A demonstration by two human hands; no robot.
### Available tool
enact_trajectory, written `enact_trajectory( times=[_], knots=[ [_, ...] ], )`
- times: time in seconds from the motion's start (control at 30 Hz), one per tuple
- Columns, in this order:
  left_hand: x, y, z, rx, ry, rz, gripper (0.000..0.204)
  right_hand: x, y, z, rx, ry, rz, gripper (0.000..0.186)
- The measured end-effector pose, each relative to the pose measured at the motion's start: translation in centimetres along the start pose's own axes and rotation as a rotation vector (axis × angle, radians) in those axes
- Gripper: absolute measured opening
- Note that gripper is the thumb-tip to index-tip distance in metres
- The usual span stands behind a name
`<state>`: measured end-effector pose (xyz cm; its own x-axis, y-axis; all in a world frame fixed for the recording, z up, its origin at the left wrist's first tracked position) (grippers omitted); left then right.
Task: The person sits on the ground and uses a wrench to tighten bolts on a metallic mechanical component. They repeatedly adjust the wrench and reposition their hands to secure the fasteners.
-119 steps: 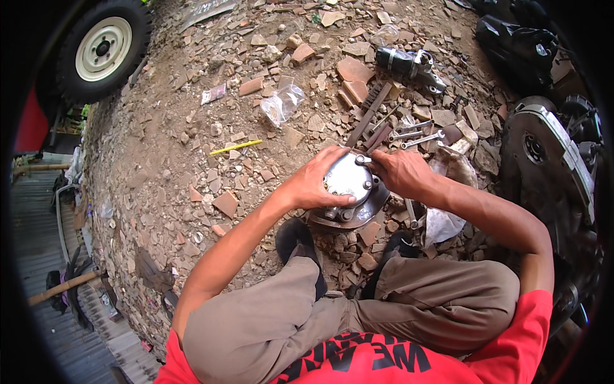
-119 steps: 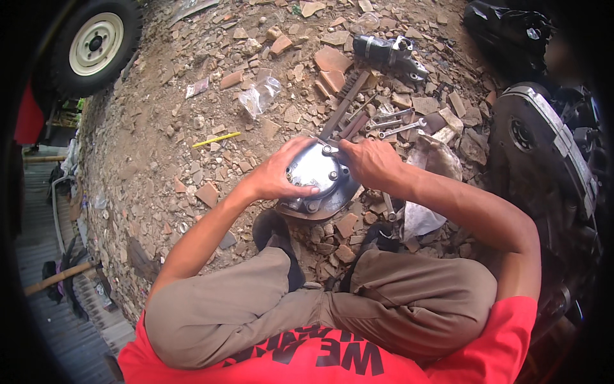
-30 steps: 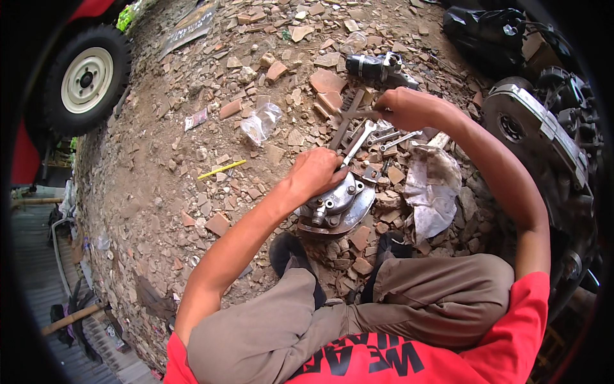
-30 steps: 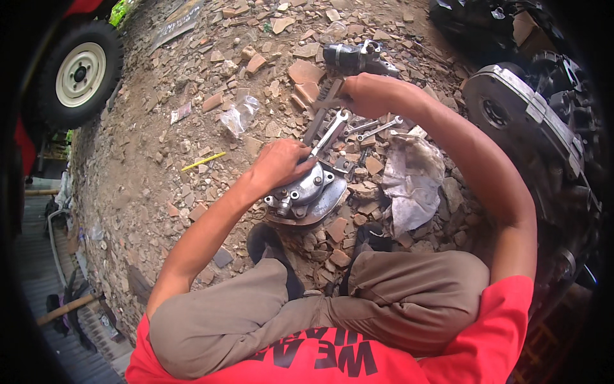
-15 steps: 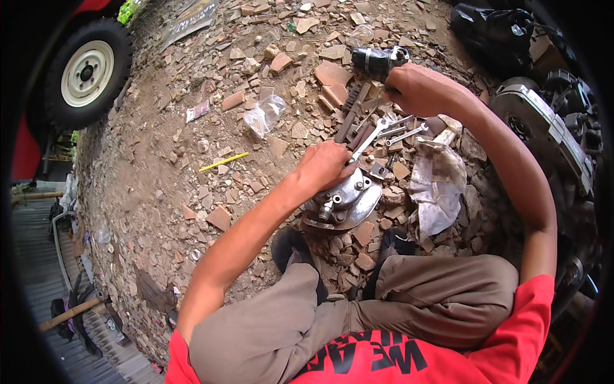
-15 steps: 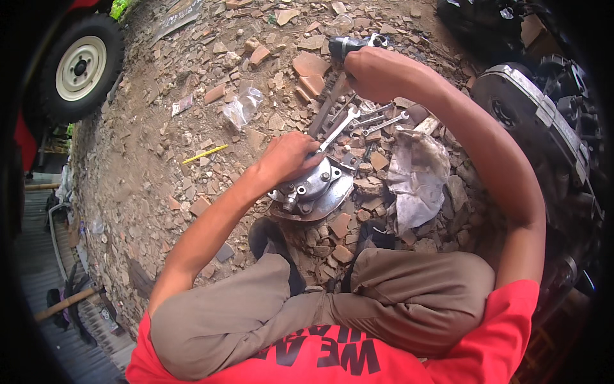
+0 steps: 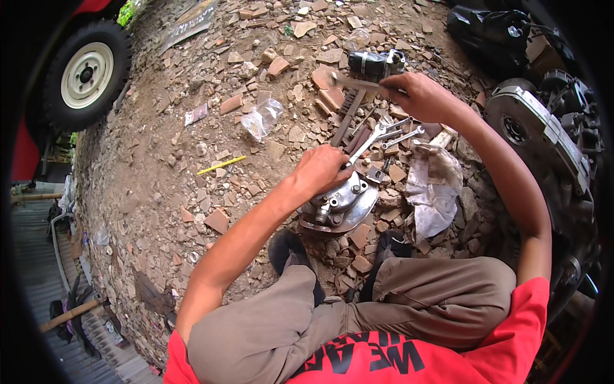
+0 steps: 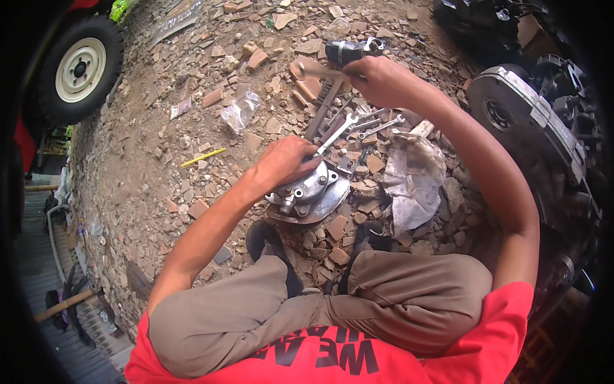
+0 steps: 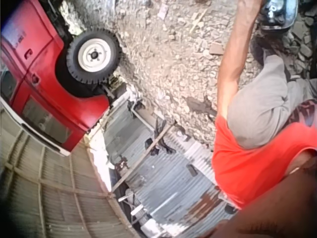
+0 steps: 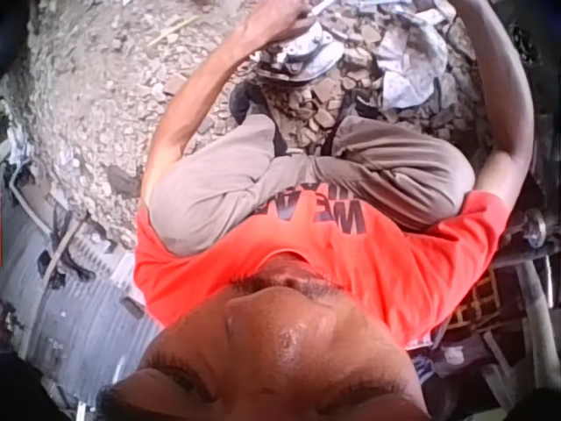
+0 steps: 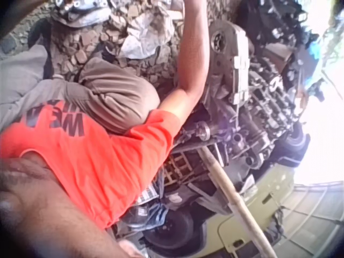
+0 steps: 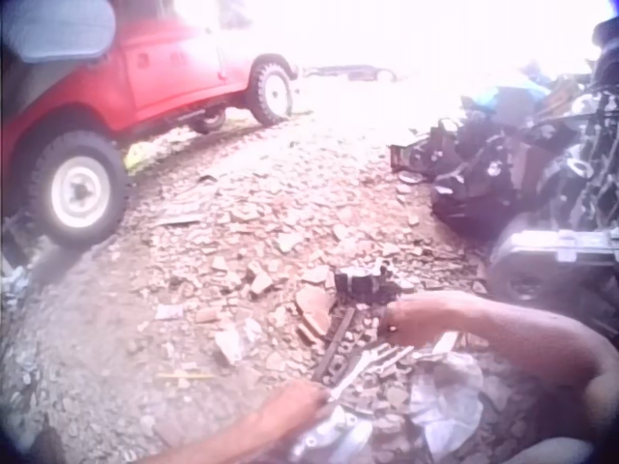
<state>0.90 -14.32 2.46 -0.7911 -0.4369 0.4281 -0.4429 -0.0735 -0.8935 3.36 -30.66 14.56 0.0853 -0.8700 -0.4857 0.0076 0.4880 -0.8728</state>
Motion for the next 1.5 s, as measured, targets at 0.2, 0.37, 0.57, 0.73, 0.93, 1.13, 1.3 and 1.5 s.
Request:
enact_trajectory(
  times=[0.2, 0.37, 0.57, 0.73, 0.93, 1.13, 1.3, 1.5],
  knots=[
    [0.3, 0.7, 0.5, -0.099, -0.024, -0.001, 0.029, 0.5, -0.9, 0.4, -0.069, 0.073, -0.088, 0.028],
    [0.3, 0.4, 0.3, -0.044, 0.007, -0.045, 0.029, 1.1, 3.0, -1.2, -0.354, 0.059, -0.169, 0.026],
    [-0.2, 1.0, 0.4, -0.115, -0.031, -0.069, 0.03, 2.0, -2.1, -0.4, 0.063, 0.165, -0.009, 0.028],
    [0.0, 1.1, 0.5, -0.05, 0.008, -0.081, 0.029, 0.8, 3.7, -3.9, -0.733, 0.066, -0.257, 0.024],
    [-0.2, 0.6, -0.2, -0.086, 0.006, -0.1, 0.027, -0.3, -1.5, -1.7, 0.014, 0.156, 0.012, 0.028],
    [1.0, 1.0, 0.6, -0.072, 0.006, -0.048, 0.027, 3.6, 2.8, -2.6, -0.519, 0.214, -0.186, 0.028],
    [-0.2, 0.6, 0.1, -0.068, -0.005, -0.066, 0.031, 1.1, -1.5, -0.8, 0.158, 0.096, -0.001, 0.026],
    [1.4, 0.4, 0.4, -0.033, 0.047, -0.072, 0.028, 1.9, 3.5, -2.8, -0.624, 0.092, -0.184, 0.033]
  ],
)
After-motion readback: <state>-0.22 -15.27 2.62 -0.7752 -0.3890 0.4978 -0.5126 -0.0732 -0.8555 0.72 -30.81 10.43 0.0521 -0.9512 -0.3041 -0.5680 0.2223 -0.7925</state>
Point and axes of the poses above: each hand's wrist, its own z-axis towards the middle knuckle, its own y-axis out of the palm, x = y × z, the point moved 10 cm from there along z, towards the middle knuckle, and after that the axes turned 3 degrees about z, right-handed, at the moved point
